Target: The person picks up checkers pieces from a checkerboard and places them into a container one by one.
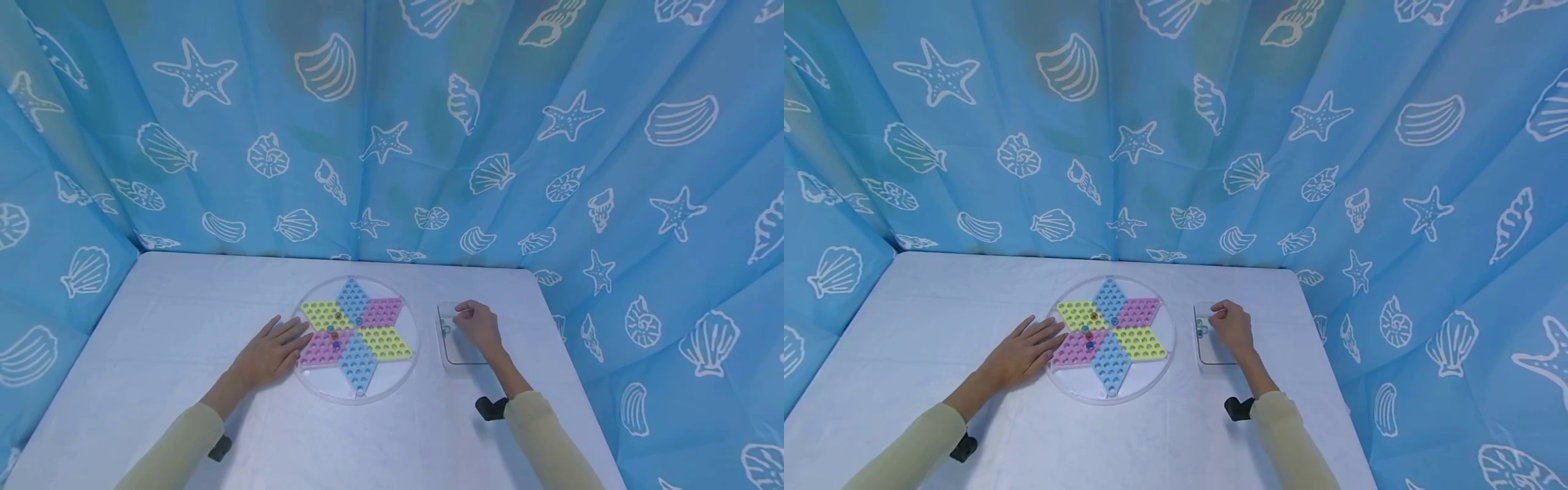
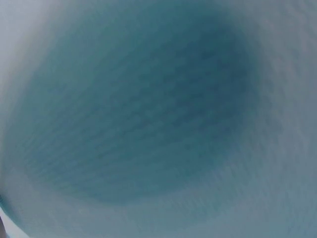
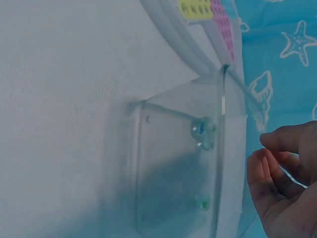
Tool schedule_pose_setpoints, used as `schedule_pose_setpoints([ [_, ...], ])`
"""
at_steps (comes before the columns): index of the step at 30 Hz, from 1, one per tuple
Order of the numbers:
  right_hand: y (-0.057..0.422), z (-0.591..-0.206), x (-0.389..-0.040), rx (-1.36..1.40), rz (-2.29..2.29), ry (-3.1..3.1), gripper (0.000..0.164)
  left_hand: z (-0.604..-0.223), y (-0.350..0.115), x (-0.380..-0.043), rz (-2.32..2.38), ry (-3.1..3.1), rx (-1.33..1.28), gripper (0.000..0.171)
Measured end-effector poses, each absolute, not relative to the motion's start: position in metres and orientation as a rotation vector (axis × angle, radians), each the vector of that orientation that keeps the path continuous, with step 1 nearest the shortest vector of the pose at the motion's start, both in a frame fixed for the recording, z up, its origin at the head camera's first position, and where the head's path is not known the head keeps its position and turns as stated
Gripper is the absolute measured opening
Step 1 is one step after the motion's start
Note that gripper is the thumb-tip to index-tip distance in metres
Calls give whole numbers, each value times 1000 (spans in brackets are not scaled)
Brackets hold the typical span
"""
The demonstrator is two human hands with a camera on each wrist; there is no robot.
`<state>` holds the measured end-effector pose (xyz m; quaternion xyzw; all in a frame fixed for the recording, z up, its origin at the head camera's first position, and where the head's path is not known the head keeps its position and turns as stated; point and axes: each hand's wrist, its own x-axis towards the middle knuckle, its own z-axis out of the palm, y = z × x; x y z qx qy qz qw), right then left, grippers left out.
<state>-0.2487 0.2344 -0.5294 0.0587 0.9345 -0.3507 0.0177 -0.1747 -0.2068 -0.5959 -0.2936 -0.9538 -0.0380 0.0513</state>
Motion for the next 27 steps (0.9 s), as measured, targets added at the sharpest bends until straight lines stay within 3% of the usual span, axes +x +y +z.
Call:
schedule_pose_setpoints([
  [16, 176, -497, -241, -42, -1285, 2828, 24, -603, -209, -176, -92, -2855, -909, 53],
  [27, 133, -506, -233, -229, -1350, 2720, 21, -601, -209, -177, -155, -2824, -930, 51],
])
